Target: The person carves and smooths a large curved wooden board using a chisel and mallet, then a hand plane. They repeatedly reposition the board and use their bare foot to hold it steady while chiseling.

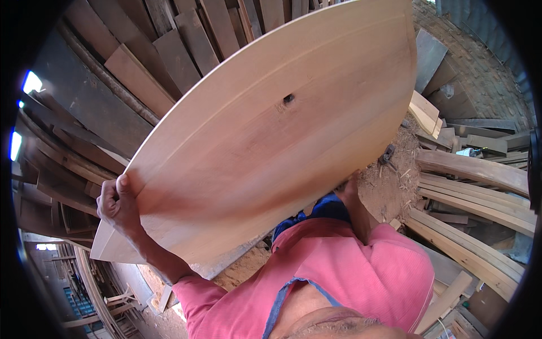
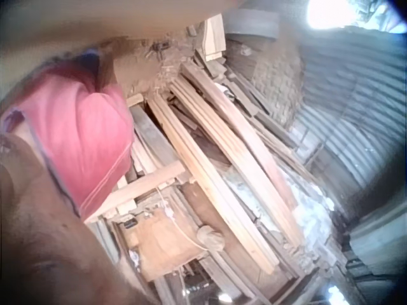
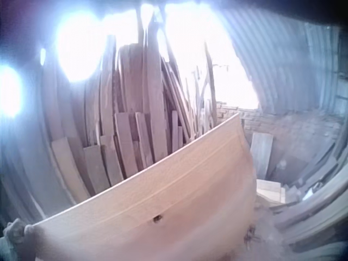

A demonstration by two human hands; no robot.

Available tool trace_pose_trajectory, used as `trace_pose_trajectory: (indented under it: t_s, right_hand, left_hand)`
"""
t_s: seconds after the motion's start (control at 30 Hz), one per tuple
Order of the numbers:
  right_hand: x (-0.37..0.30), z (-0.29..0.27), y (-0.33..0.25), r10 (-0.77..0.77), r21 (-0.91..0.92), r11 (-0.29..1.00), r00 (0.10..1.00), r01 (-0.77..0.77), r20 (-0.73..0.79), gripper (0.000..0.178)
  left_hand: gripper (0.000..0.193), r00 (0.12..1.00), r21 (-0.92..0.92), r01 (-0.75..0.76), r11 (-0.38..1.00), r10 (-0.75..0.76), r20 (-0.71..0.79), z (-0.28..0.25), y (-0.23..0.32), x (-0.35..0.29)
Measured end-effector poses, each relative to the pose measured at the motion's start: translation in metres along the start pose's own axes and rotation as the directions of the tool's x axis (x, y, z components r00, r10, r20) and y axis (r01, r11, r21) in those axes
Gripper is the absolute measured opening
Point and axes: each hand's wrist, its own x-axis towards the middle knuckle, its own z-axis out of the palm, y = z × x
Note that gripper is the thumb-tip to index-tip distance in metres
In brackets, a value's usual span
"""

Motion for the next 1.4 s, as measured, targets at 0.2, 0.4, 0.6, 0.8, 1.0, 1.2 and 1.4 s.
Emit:
trace_pose_trajectory:
  t_s: [0.2, 0.4, 0.6, 0.8, 1.0, 1.2, 1.4]
  right_hand:
    - [0.022, 0.098, 0.012, 0.060, -0.048, 0.996, 0.964, -0.074, -0.258, 0.090]
    - [0.065, 0.073, 0.027, 0.180, 0.037, 0.983, 0.939, -0.178, -0.291, 0.098]
    - [0.061, 0.078, -0.022, 0.366, -0.259, 0.895, 0.930, -0.362, -0.038, 0.085]
    - [0.033, 0.105, -0.040, 0.277, -0.432, 0.840, 0.944, -0.328, -0.177, 0.059]
    - [0.062, 0.097, -0.116, -0.079, -0.752, 0.642, 0.963, -0.149, -0.258, 0.042]
    - [-0.027, 0.277, -0.262, -0.722, -0.813, -0.103, 0.519, 0.572, 0.457, 0.056]
    - [-0.107, 0.395, -0.345, -0.552, -0.427, -0.143, 0.286, 0.893, 0.783, 0.063]
  left_hand:
    - [0.049, 0.993, -0.125, -0.012, 0.992, -0.003, -0.120, -0.055, -0.016, -0.024]
    - [0.047, 0.986, -0.209, 0.062, 0.976, -0.092, -0.140, -0.072, -0.026, -0.043]
    - [0.050, 0.977, 0.134, -0.067, 0.989, 0.093, -0.194, -0.054, -0.006, -0.068]
    - [0.070, 0.967, 0.243, -0.044, 0.969, 0.103, -0.233, -0.059, -0.005, -0.066]
    - [0.062, 0.941, 0.299, -0.085, 0.950, 0.175, -0.291, -0.051, 0.016, -0.073]
    - [0.046, 0.913, 0.329, -0.120, 0.937, 0.234, -0.334, -0.073, 0.021, -0.088]
    - [0.042, 0.905, 0.322, -0.138, 0.937, 0.251, -0.344, -0.081, 0.035, -0.105]
